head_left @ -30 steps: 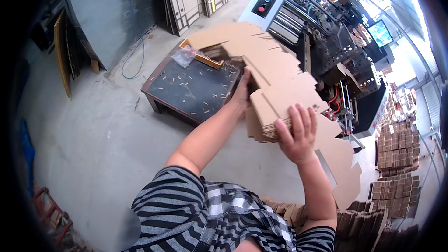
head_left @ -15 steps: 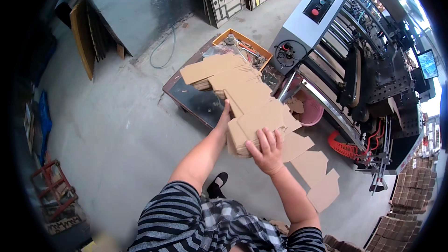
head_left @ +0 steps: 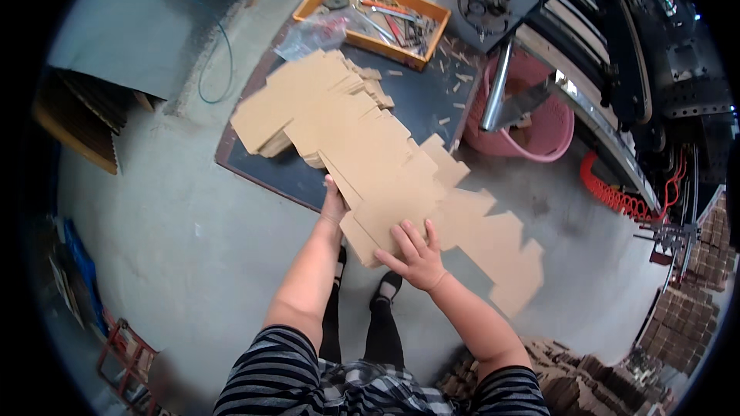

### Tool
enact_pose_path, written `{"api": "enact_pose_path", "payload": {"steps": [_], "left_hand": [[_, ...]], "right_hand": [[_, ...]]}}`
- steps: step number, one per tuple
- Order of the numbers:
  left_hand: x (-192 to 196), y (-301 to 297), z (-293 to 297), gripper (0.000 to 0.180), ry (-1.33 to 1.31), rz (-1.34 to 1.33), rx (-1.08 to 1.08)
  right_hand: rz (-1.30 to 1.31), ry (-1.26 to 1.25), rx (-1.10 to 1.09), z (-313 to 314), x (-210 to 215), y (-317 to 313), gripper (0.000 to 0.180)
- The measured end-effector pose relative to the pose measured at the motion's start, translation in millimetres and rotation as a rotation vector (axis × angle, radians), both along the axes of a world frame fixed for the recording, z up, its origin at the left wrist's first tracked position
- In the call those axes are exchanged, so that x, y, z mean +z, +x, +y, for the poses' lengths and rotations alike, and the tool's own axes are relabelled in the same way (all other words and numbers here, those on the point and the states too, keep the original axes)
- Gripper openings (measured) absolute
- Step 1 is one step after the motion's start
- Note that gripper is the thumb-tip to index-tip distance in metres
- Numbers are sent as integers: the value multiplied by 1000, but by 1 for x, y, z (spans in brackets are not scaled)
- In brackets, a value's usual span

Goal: The person manually feeds flat cardboard pieces into a folding machine in a factory setting. They pick up individual pieces from a stack, insert them into the machine's mechanism, and then retrieve the folded boxes. The person occasionally inspects the cardboard pieces and stacks the finished boxes.

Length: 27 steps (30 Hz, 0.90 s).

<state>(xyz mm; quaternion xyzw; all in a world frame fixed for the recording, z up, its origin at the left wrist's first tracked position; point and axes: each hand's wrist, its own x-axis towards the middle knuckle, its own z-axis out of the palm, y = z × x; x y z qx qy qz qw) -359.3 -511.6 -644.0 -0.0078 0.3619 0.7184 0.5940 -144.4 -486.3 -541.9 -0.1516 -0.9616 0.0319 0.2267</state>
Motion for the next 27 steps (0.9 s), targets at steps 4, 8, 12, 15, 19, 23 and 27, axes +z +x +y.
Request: {"api": "enact_pose_path", "payload": {"steps": [4,8,12,15,19,23,27], "left_hand": [[-19,-8,-19,97,-129,60,-134],[-19,-16,-28,100,-171,8,-126],[-1,-22,-31,96,-210,43,-80],[5,-21,-22,84,-278,89,-107],[6,-29,-15,78,-298,107,-146],[20,-36,-22,77,-327,84,-160],[24,-42,-34,71,-326,183,-219]], "right_hand": [[-110,-220,-78,-30,-38,5,54],[-9,-504,-47,-23,-16,2,61],[90,-676,-557,43,-16,37,62],[-165,-772,-910,98,-59,72,64],[-322,-1572,-804,131,-63,93,44],[-316,-1384,-836,126,-7,143,18],[30,-1385,-943,118,93,201,17]]}}
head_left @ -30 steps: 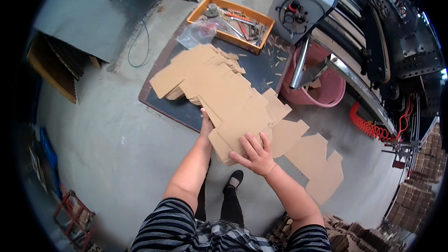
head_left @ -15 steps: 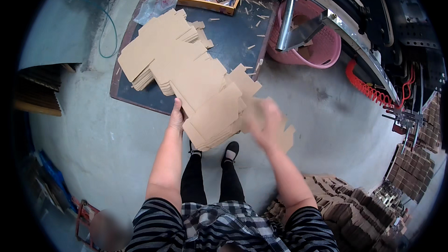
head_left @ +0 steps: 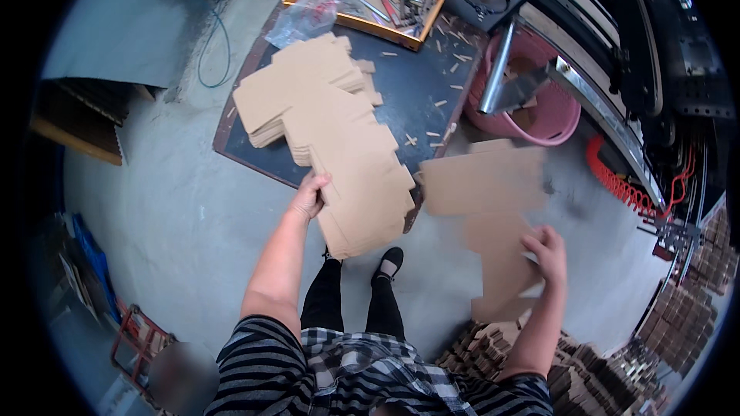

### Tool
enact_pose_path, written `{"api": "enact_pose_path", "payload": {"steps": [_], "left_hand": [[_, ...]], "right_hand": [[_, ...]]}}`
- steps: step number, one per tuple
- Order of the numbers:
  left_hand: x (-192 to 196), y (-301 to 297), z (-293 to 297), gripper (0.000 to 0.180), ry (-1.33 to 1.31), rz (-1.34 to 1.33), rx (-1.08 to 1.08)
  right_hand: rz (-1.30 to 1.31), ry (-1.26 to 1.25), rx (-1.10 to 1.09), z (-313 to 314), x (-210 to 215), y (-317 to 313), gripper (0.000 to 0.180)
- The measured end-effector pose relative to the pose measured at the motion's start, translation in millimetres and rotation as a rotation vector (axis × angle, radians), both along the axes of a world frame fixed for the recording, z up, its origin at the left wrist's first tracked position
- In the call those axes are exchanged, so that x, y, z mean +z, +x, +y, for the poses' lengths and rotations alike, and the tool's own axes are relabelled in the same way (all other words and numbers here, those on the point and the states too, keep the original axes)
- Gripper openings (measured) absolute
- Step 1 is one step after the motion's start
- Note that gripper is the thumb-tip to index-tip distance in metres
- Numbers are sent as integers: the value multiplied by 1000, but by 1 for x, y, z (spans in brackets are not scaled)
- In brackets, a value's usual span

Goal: The person manually feeds flat cardboard pieces into a folding machine in a factory setting. They pick up individual pieces from a stack, insert them into the machine's mechanism, and then retrieve the folded boxes. The person occasionally inspects the cardboard pieces and stacks the finished boxes.

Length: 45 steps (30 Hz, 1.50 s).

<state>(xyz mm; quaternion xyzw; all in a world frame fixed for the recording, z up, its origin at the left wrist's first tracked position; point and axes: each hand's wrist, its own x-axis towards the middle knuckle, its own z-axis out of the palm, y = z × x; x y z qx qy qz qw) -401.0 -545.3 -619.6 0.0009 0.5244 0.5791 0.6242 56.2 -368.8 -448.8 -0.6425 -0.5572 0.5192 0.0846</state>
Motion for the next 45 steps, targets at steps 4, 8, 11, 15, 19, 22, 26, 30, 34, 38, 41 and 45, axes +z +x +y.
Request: {"api": "enact_pose_path", "payload": {"steps": [4,8,11,15,19,22,26,30,34,38,41,45], "left_hand": [[11,6,-11,69,-49,47,-179],[9,14,-3,73,3,51,-330],[5,18,7,72,24,25,-360],[5,12,6,66,40,-112,-355],[12,5,-1,63,21,-333,-208],[21,7,9,62,-52,-279,-216],[30,21,29,62,-68,-11,-347],[32,20,37,68,-30,28,-438],[47,10,36,75,56,190,-519],[91,-21,39,81,23,590,-767],[133,-46,59,84,100,996,-861],[189,-74,80,99,126,1438,-956]], "right_hand": [[429,49,-182,13,54,-27,21],[562,-74,-133,16,17,-152,22],[482,-87,-209,5,-51,-235,23],[178,229,-6,-3,-125,-252,35],[-86,432,215,-4,-100,-257,47],[162,157,-67,-9,-113,-253,60],[316,-150,14,-31,-121,-263,76],[536,-193,-224,-44,-122,-270,72],[617,-227,-339,-69,-121,-261,70],[759,-274,-376,-92,-115,-267,74],[751,-252,-289,-82,-107,-274,84],[533,-142,-388,-45,-73,-249,107]]}}
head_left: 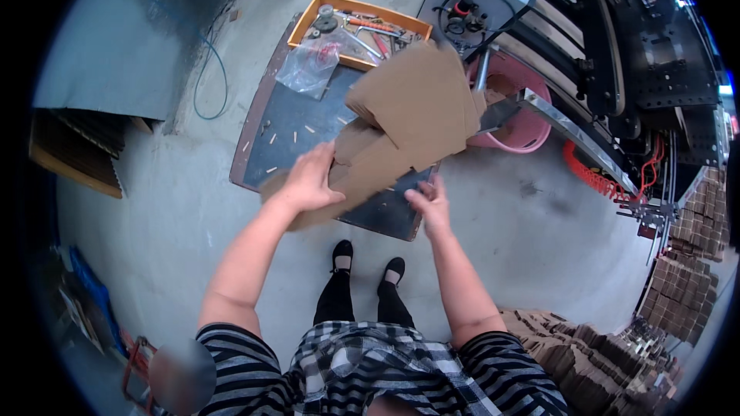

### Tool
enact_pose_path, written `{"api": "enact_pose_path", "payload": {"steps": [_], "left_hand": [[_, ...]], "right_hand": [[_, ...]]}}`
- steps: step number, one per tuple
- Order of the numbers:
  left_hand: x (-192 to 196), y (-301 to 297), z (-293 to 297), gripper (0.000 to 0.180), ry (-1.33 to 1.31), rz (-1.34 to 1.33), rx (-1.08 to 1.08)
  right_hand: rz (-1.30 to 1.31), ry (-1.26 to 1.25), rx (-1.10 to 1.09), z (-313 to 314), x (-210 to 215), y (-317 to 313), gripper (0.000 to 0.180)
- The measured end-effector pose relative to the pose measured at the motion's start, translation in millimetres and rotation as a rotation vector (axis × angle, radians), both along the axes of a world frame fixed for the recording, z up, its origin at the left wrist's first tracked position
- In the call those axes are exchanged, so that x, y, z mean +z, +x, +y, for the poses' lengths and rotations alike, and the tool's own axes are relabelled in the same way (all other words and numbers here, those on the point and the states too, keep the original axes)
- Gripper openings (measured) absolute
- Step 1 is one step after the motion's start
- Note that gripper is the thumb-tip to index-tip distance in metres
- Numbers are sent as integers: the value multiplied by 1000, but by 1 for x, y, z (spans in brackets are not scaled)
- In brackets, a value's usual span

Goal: The person manually feeds flat cardboard pieces into a folding machine in a factory setting. They pick up individual pieces from a stack, insert them into the machine's mechanism, and then retrieve the folded boxes. The person occasionally inspects the cardboard pieces and stacks the finished boxes.

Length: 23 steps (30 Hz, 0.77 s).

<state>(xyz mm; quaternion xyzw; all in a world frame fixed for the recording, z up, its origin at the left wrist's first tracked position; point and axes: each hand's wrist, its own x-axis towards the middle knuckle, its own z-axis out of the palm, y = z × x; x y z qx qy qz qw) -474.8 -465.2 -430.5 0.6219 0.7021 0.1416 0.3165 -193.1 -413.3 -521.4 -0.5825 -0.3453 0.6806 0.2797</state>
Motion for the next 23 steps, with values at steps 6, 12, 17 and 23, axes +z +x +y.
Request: {"api": "enact_pose_path", "payload": {"steps": [6,12,17,23], "left_hand": [[2,-14,24,101,152,266,-243],[-52,2,33,100,204,308,-55],[-65,20,27,106,96,397,26],[-54,59,32,113,-172,461,213]], "right_hand": [[-416,794,243,83,39,30,123],[-377,639,639,119,-17,64,125],[-278,631,838,168,-31,50,107],[-741,1221,1186,173,1,35,81]]}}
